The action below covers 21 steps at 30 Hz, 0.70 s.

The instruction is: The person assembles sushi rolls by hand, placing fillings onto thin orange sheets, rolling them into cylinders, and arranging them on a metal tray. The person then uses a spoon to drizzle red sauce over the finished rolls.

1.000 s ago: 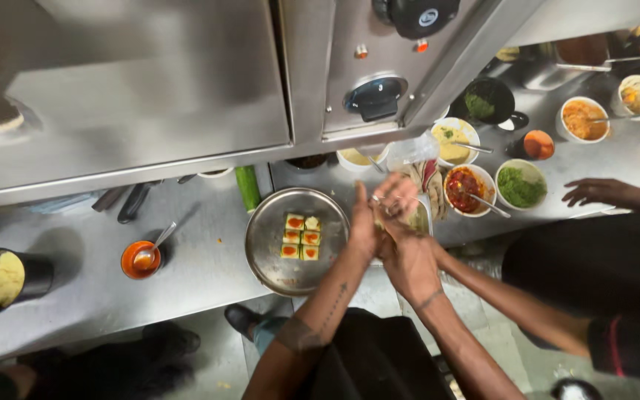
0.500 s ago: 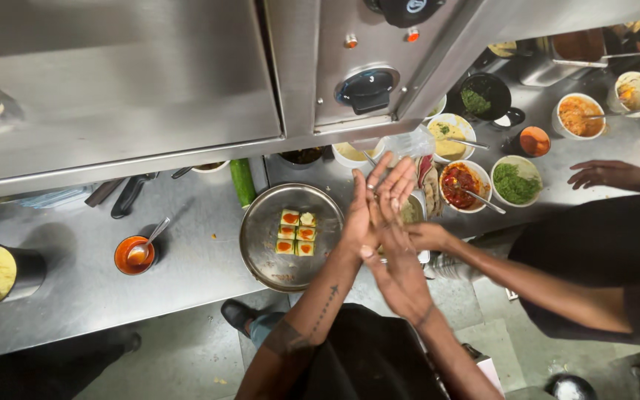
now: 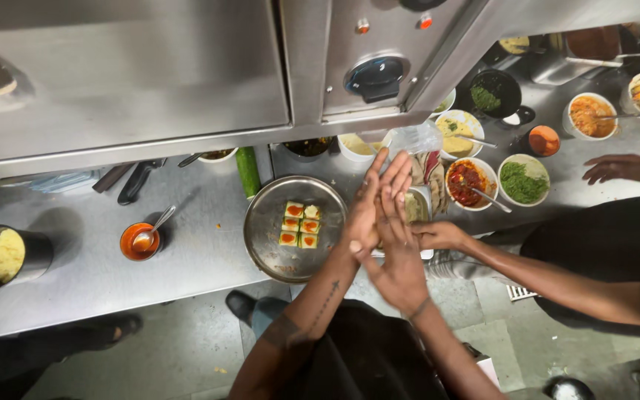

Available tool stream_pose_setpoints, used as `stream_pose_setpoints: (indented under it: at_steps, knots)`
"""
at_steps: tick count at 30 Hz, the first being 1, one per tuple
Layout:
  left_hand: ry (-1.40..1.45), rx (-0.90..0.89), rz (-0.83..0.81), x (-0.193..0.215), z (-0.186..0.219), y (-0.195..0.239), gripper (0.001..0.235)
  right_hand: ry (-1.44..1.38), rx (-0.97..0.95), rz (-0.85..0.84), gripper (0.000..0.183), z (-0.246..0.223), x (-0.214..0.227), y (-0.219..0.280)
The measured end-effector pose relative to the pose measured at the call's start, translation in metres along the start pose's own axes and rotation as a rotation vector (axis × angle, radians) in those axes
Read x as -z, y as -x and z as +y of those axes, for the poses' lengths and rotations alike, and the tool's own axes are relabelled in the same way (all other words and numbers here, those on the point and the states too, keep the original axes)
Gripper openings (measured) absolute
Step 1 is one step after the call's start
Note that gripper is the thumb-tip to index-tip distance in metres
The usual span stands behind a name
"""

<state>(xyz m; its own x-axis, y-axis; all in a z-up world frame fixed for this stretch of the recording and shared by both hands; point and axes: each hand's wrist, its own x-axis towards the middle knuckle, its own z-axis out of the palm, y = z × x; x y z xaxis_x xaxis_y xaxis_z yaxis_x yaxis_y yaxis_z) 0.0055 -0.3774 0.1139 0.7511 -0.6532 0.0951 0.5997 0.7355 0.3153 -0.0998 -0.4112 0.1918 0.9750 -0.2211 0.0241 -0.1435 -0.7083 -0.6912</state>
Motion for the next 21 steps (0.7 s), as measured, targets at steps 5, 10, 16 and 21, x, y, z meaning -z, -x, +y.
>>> stream_pose_setpoints:
  at_steps: [5, 10, 16, 21]
  knots:
    - [0.297, 0.030, 0.004, -0.002, 0.017, 0.011, 0.067, -0.292, 0.056, 0.130, 0.096, -0.012, 0.004, 0.010]
    - [0.093, 0.021, -0.055, -0.004, 0.038, 0.027, 0.064, -0.131, 0.016, 0.151, 0.099, -0.040, -0.025, 0.018]
    - [-0.002, 0.056, -0.014, -0.008, 0.062, 0.057, 0.066, 0.113, 0.035, 0.167, 0.098, -0.073, -0.049, 0.027]
    - [-0.039, 0.055, -0.002, -0.006, 0.083, 0.070, 0.065, 0.042, -0.021, 0.116, 0.092, -0.095, -0.061, 0.031]
